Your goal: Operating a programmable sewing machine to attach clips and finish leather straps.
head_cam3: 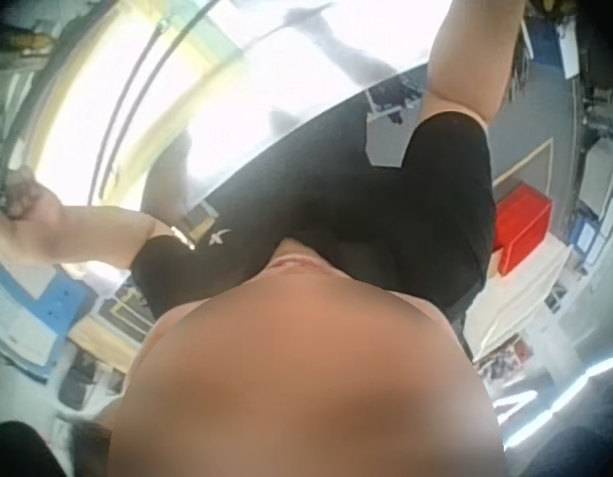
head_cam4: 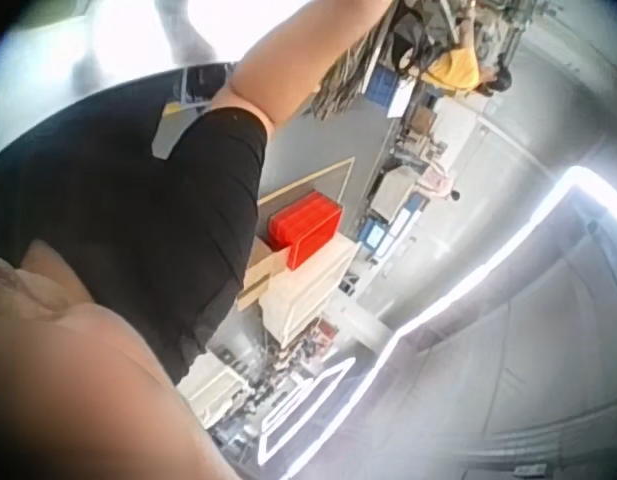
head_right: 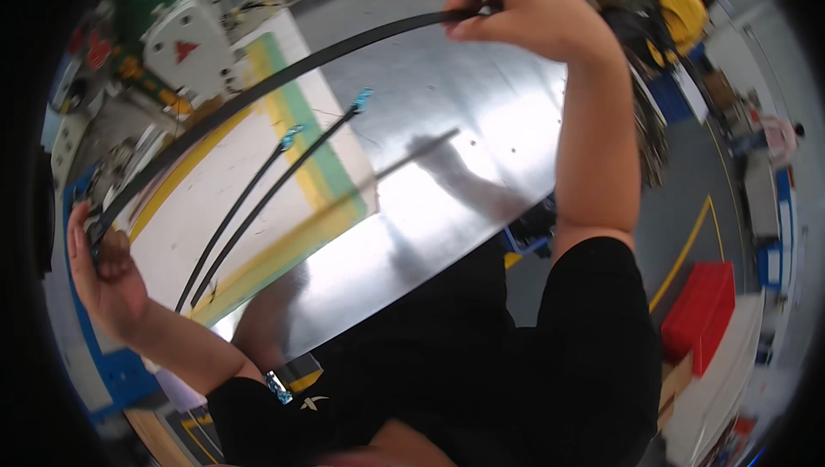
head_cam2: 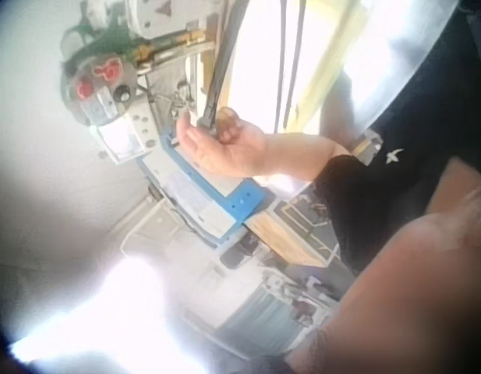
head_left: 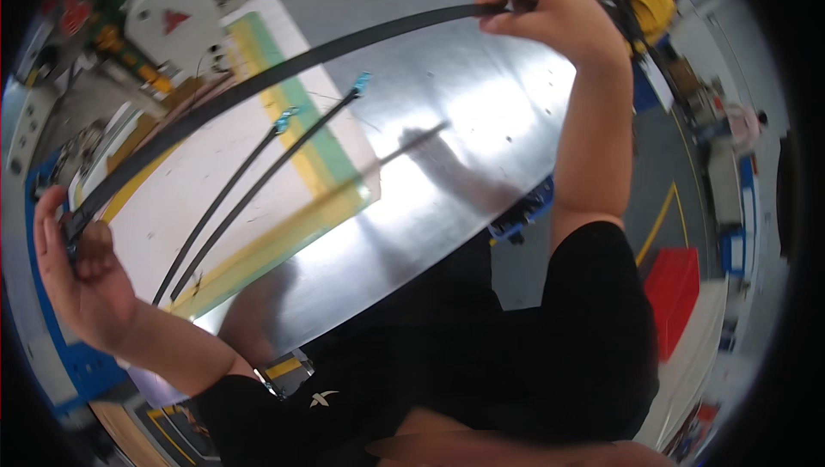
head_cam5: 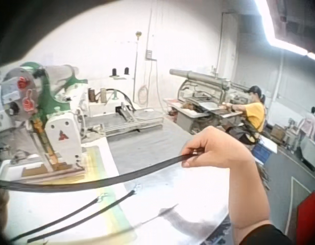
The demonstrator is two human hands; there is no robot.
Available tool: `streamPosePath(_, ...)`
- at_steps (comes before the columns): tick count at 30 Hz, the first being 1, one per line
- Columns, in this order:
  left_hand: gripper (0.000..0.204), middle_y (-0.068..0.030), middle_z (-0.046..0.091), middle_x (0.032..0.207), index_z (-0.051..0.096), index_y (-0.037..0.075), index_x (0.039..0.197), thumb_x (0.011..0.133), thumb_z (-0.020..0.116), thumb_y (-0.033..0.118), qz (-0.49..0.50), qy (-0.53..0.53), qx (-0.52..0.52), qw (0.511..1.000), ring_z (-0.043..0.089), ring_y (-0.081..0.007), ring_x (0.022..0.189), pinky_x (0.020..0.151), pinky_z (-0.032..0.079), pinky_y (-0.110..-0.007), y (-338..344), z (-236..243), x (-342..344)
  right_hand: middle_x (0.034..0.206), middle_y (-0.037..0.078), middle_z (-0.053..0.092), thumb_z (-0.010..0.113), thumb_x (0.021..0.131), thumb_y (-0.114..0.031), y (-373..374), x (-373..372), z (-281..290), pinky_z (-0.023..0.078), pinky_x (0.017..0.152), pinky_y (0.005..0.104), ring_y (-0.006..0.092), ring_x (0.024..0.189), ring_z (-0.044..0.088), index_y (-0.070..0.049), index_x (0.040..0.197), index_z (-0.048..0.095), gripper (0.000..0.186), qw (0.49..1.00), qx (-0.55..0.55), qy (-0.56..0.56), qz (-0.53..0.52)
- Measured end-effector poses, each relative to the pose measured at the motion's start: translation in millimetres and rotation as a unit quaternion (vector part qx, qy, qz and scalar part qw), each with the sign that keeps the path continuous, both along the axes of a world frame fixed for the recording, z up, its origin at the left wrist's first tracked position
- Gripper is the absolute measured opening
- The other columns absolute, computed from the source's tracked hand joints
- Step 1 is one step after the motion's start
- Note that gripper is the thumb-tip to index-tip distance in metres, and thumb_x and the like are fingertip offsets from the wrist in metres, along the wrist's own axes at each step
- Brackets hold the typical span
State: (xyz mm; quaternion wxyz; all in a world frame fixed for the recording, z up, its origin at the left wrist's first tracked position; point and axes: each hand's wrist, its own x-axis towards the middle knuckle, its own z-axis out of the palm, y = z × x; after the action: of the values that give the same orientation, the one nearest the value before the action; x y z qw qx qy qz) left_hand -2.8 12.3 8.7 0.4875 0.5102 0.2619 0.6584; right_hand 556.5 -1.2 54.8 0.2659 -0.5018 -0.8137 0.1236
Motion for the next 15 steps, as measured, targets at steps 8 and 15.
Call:
streamPosePath(8,0.027,0.0011,0.060,0.087,0.064,-0.003,0.127,0.113,0.057,0.018,-0.056,0.018,-0.115,0.992,0.042,-0.0015,0.062,0.059,0.032,-0.021,24,-44,64,0.109,0.007,0.076,0.069,0.104,-0.017,-175,166,47,0.052,0.083,0.0295,0.0129,0.095,0.067,-0.001,0.120,0.075,0.023,0.984,-0.042,0.047,-0.164)
streamPosePath(15,0.019,0.0009,0.064,0.082,0.071,-0.001,0.099,0.103,0.068,0.017,-0.344,0.302,-0.148,0.877,0.051,-0.0019,0.063,0.057,0.038,-0.019,-25,-70,158,0.105,0.008,0.066,0.068,0.102,-0.019,-301,222,92,0.039,0.082,0.0371,0.0174,0.094,0.056,0.001,0.118,0.071,0.026,0.872,0.173,0.441,-0.124)
